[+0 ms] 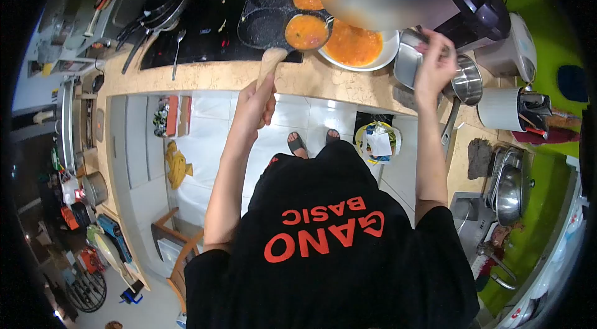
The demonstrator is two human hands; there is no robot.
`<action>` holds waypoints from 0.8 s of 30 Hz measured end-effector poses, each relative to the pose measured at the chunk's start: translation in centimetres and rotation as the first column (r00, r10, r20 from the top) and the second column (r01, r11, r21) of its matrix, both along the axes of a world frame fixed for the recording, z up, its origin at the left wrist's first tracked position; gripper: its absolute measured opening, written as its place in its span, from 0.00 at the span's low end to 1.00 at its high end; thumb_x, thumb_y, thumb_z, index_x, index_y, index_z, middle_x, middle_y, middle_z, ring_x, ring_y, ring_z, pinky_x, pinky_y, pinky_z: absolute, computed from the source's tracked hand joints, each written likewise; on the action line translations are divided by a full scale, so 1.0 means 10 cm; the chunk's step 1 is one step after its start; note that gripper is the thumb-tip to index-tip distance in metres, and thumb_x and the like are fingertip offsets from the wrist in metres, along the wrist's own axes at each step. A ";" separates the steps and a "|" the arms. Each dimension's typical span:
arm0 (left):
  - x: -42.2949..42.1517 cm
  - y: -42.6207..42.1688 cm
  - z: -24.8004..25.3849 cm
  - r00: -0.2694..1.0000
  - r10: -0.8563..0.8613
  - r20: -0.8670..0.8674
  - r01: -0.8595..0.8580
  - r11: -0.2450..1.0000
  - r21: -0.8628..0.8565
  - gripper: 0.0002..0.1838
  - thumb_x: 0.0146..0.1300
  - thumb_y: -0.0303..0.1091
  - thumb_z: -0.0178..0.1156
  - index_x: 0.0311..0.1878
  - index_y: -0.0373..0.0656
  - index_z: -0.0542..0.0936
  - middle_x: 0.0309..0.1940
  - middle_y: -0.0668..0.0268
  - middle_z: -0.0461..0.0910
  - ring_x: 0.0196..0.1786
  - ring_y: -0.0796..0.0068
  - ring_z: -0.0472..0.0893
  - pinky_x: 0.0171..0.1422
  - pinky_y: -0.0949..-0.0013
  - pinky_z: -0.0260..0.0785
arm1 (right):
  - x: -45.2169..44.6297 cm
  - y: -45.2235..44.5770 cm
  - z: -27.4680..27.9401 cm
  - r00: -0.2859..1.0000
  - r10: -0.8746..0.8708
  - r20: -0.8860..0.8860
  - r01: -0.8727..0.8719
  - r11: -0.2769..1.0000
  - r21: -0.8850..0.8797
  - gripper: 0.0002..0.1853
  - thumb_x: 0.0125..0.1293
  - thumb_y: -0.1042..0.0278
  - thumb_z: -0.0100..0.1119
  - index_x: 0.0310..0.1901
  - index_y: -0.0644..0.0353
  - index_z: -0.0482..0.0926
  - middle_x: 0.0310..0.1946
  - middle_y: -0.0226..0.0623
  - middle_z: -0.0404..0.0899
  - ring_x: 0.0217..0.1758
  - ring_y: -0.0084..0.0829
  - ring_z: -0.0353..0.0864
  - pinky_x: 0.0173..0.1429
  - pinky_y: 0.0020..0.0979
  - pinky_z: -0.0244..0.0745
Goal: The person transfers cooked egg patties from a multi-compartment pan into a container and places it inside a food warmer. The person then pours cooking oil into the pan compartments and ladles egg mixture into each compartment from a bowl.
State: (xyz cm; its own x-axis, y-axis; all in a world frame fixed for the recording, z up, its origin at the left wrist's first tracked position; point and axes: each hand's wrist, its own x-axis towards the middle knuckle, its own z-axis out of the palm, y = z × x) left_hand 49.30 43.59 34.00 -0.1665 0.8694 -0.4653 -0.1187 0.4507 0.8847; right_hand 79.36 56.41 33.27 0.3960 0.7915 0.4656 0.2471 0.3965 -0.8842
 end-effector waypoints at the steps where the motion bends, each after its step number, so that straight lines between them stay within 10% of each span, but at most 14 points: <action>1: 0.00 -0.01 0.00 1.000 -0.001 0.012 0.001 1.000 0.006 0.19 0.69 0.52 0.52 0.33 0.44 0.70 0.13 0.76 0.63 0.10 0.89 0.58 0.11 0.81 0.47 | 0.00 0.01 -0.10 0.991 -0.026 0.131 0.038 0.995 -0.090 0.10 0.70 0.66 0.53 0.39 0.65 0.78 0.36 0.39 0.83 0.29 0.26 0.81 0.33 0.27 0.77; 3: -0.01 -0.04 0.03 1.000 -0.021 -0.004 0.021 1.000 0.005 0.19 0.70 0.52 0.51 0.33 0.45 0.71 0.12 0.77 0.63 0.10 0.89 0.58 0.11 0.81 0.47 | 0.01 0.09 -0.31 0.842 -0.072 0.535 0.112 0.993 -0.043 0.10 0.68 0.66 0.55 0.39 0.65 0.79 0.35 0.42 0.83 0.31 0.35 0.82 0.36 0.33 0.76; 8: 0.00 -0.13 0.12 0.999 0.018 -0.046 -0.020 0.999 -0.043 0.20 0.69 0.53 0.51 0.31 0.46 0.71 0.12 0.76 0.63 0.09 0.87 0.58 0.12 0.80 0.48 | -0.12 0.41 -0.73 0.776 -0.090 0.624 0.028 0.994 0.109 0.09 0.66 0.66 0.56 0.38 0.63 0.79 0.35 0.45 0.82 0.35 0.43 0.81 0.36 0.37 0.75; 17: -0.09 -0.34 0.14 0.997 0.057 -0.055 -0.059 0.998 -0.028 0.19 0.71 0.51 0.50 0.34 0.44 0.71 0.12 0.76 0.62 0.09 0.88 0.58 0.11 0.81 0.48 | -0.19 0.22 -0.81 0.979 0.140 -0.149 -0.178 0.943 -0.281 0.15 0.70 0.63 0.53 0.32 0.67 0.77 0.24 0.35 0.81 0.19 0.21 0.78 0.24 0.24 0.76; 24: -0.20 -0.52 -0.01 0.997 0.008 -0.074 -0.010 1.000 -0.028 0.19 0.71 0.51 0.49 0.35 0.44 0.71 0.12 0.77 0.62 0.09 0.88 0.57 0.11 0.81 0.46 | 0.03 0.27 -0.60 0.987 0.092 -0.132 -0.133 0.927 -0.350 0.18 0.70 0.60 0.50 0.30 0.68 0.77 0.23 0.37 0.82 0.17 0.23 0.77 0.22 0.25 0.75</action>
State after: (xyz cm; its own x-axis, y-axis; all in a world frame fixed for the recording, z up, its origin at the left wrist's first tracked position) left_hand 47.27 38.34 33.95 -0.2095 0.8540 -0.4762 -0.0577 0.4753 0.8779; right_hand 79.63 59.09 27.27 0.3275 0.9393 0.1023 0.1117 0.0690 -0.9913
